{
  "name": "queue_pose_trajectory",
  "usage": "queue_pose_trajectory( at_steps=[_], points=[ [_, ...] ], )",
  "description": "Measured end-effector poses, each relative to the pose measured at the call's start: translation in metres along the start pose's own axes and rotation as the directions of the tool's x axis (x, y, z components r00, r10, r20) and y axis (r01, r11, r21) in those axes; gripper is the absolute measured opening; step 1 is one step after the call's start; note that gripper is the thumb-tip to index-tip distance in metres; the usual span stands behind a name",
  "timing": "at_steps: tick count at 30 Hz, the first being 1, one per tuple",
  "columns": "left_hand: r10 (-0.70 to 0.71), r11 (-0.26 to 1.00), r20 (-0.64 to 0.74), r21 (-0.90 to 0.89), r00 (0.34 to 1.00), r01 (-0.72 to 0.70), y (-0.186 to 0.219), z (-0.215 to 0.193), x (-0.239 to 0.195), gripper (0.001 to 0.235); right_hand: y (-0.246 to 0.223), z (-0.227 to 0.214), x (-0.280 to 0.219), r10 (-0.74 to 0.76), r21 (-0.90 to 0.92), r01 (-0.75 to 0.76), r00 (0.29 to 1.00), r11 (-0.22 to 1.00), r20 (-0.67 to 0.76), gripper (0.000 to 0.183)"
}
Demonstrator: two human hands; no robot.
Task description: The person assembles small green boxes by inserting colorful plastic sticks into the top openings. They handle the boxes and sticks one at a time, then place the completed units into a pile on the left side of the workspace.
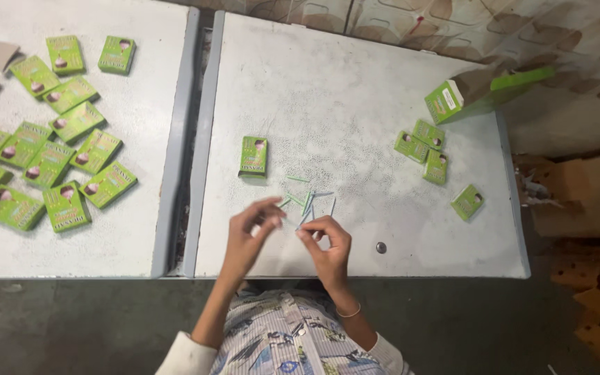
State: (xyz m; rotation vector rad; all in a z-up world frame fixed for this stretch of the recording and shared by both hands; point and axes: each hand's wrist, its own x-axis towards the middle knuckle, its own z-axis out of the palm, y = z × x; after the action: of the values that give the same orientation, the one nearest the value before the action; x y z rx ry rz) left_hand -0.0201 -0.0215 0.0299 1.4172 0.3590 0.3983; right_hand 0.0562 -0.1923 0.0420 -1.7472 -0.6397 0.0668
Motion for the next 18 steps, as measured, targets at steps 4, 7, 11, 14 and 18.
queue_pose_trajectory(
  at_steps=[4, 7, 11, 14, 18],
  points=[
    [0.166, 0.979, -0.049, -0.113, 0.985, -0.170, 0.028, 0.005, -0.009, 0.006, -0.037, 0.005, 0.017, -0.118, -0.050, 0.122, 0.990, 0.991, 0.079, 0.012],
    [0.193, 0.953, -0.105, -0.217, 0.976, -0.212, 0.049, -0.002, -0.016, 0.011, -0.049, 0.008, 0.027, -0.097, 0.259, 0.074, 0.992, 0.963, 0.079, 0.009],
    [0.251, 0.947, -0.184, -0.155, 0.950, -0.280, 0.069, -0.012, -0.016, 0.015, -0.052, 0.012, 0.039, -0.087, 0.322, 0.062, 0.994, 0.945, 0.065, 0.010],
    [0.295, 0.944, -0.196, -0.091, 0.935, -0.317, 0.076, -0.020, -0.012, 0.015, -0.051, 0.017, 0.044, -0.083, 0.351, 0.057, 0.995, 0.935, 0.059, 0.011],
    [0.334, 0.936, -0.177, -0.059, 0.926, -0.348, 0.078, -0.026, -0.004, 0.015, -0.047, 0.024, 0.049, -0.014, 0.374, 0.005, 1.000, 0.927, 0.019, 0.012]
  ],
)
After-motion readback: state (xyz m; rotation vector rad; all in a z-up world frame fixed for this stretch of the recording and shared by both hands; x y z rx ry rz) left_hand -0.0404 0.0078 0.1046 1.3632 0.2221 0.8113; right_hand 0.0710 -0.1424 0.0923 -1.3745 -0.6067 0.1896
